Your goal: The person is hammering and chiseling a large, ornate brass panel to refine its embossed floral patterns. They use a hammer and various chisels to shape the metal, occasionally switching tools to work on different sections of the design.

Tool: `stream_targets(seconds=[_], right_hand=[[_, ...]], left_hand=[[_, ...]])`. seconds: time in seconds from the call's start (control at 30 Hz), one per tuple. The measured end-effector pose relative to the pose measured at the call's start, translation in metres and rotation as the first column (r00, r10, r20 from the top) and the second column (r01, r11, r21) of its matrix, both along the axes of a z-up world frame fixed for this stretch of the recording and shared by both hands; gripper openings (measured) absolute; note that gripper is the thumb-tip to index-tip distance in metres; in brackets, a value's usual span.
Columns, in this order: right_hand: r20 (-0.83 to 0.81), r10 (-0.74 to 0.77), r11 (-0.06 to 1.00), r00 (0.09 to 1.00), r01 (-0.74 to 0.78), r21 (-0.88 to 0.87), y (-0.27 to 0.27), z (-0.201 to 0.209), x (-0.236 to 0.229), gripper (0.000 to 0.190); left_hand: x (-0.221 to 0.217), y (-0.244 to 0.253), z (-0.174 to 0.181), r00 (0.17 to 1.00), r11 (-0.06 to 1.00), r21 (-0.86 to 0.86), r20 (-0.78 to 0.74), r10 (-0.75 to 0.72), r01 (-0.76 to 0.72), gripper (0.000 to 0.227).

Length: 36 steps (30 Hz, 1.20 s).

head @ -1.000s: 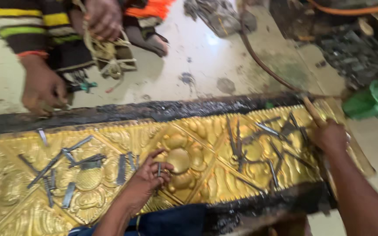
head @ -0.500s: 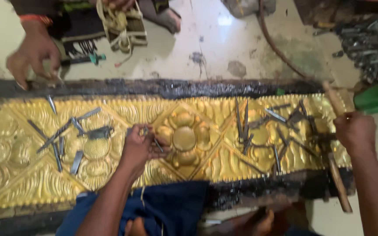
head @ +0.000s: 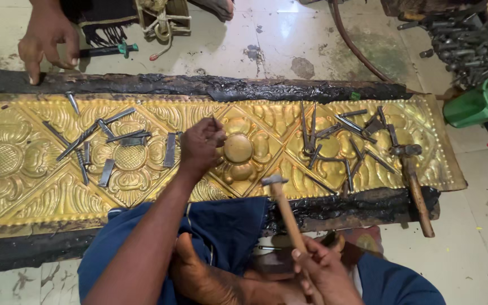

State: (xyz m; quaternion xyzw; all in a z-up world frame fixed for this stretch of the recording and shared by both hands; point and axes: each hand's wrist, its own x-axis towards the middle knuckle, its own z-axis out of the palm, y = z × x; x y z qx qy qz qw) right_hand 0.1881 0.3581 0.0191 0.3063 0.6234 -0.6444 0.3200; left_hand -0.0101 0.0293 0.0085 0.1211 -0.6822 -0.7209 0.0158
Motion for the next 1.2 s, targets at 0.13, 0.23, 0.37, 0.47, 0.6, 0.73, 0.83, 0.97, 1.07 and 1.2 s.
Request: stream_targets(seconds=[0.13,0.23,0.37,0.47,0.6,0.73,0.83,0.97,1.07,1.2], right_hand=[[-0.025,0.066,0.998,0.998,-0.066,-0.015,-0.01,0.0,0.002,0.057],[0.058,-0.019,1.0,0.998,0.02,-0.017,-0.017,0.016,-0.004,0.059],[0.101,-0.034,0.994,0.994,0.044,-0.096,-0.024,0.036,-0.008,0.066],[0.042,0.052,0.998,0.998,-0.05,-0.03,-0.02,0.035,-0.006,0.066],[-0.046,0.079,0.997,0.996,-0.078,0.017,-0.015,0.028,-0.007,0.066],[-0.09,0.014,1.0,0.996,-0.012,0.021,-0.015,0.035,-0.014,0.068],[-0.118,-0.006,0.999,0.993,0.012,0.05,-0.017,0.046,-0.018,0.069],[-0.15,-0.011,0.998,0.989,0.021,0.067,-0.02,0.059,-0.023,0.07],[-0.152,-0.009,0.994,0.988,0.025,0.103,-0.025,0.068,-0.027,0.07],[-0.142,-0.005,0.992,0.99,0.023,0.127,-0.03,0.076,-0.029,0.068]], left_hand=[[-0.005,0.011,-0.017,0.973,0.969,-0.243,-0.213,-0.091,0.037,0.012],[-0.009,0.014,-0.029,0.947,0.972,-0.232,-0.3,-0.113,0.043,0.011],[-0.014,0.017,-0.037,0.927,0.957,-0.284,-0.34,-0.156,0.057,0.013],[-0.021,0.019,-0.041,0.908,0.953,-0.285,-0.362,-0.208,0.105,0.012],[-0.018,0.021,-0.042,0.912,0.945,-0.299,-0.336,-0.235,0.133,0.014],[-0.018,0.021,-0.041,0.892,0.936,-0.338,-0.387,-0.235,0.1,0.016],[-0.016,0.02,-0.041,0.88,0.932,-0.355,-0.414,-0.233,0.08,0.014],[-0.018,0.019,-0.039,0.883,0.933,-0.349,-0.409,-0.232,0.084,0.015],[-0.017,0.018,-0.038,0.889,0.912,-0.398,-0.378,-0.259,0.097,0.016],[-0.018,0.018,-0.038,0.89,0.92,-0.38,-0.38,-0.253,0.1,0.017]])
